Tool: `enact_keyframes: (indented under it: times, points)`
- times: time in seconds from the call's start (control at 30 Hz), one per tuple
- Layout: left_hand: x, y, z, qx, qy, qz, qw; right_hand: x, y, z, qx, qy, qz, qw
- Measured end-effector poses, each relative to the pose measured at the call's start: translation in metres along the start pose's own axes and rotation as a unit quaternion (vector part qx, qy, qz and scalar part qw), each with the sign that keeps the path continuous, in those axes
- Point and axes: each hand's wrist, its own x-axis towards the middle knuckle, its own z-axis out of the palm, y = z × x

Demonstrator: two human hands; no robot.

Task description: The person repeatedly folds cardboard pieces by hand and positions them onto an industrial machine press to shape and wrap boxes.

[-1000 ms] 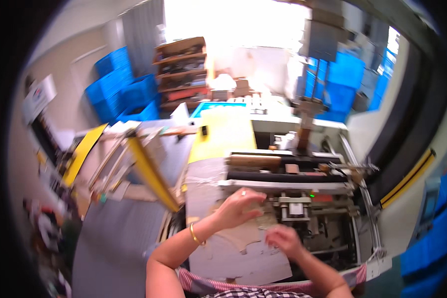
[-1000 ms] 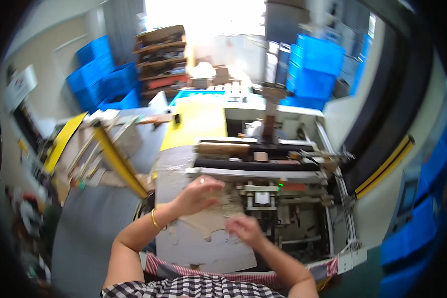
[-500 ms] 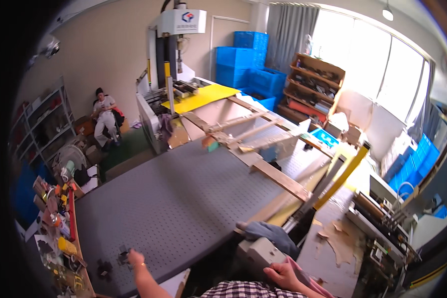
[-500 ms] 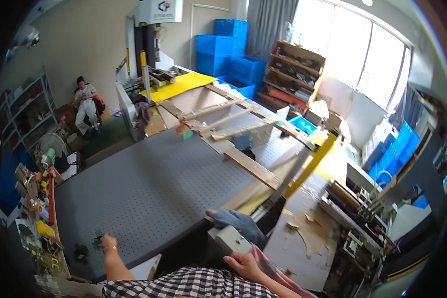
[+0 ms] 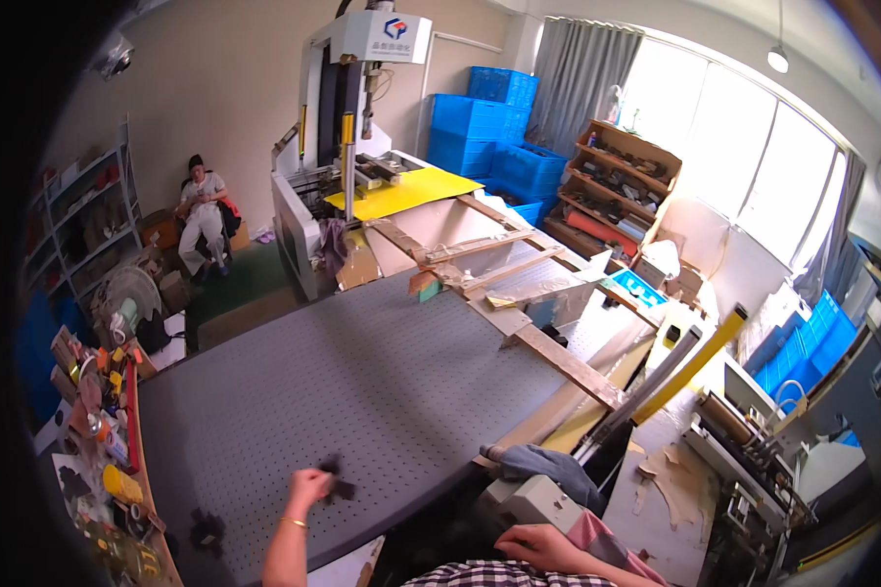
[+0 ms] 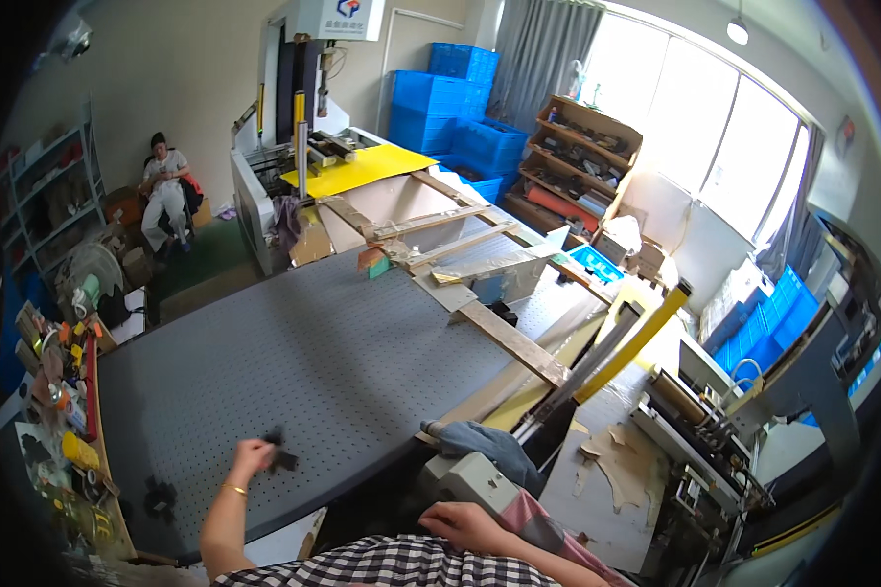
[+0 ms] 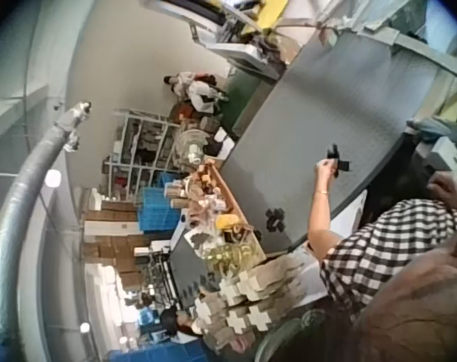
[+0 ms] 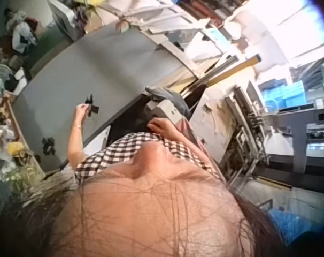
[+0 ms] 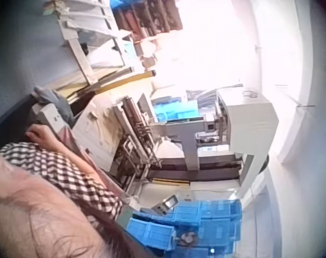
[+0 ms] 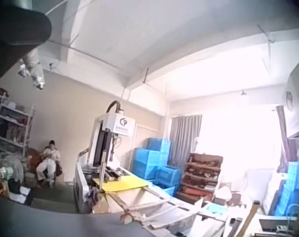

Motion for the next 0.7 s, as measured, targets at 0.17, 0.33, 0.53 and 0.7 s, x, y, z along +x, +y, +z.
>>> enact_keyframes:
  times: [0.17, 0.33, 0.53, 0.7]
  points:
    - [-0.106, 0.228, 0.152, 0.019, -0.328, 0.322, 0.888, -0.067, 0.007, -0.047, -0.066, 0.212, 0.006, 0.975]
    - [-0.229, 0.353, 0.275, 0.109, -0.458, 0.640, 0.608, -0.169, 0.012, -0.100, -0.147, 0.394, -0.023, 0.907]
    - [-0.340, 0.397, 0.383, 0.087, -0.527, 0.677, 0.507, -0.291, 0.043, -0.113, -0.147, 0.421, -0.021, 0.895]
    - [-0.385, 0.417, 0.449, 0.120, -0.653, 0.590, 0.459, -0.363, 0.051, -0.131, 0.099, 0.421, 0.017, 0.901]
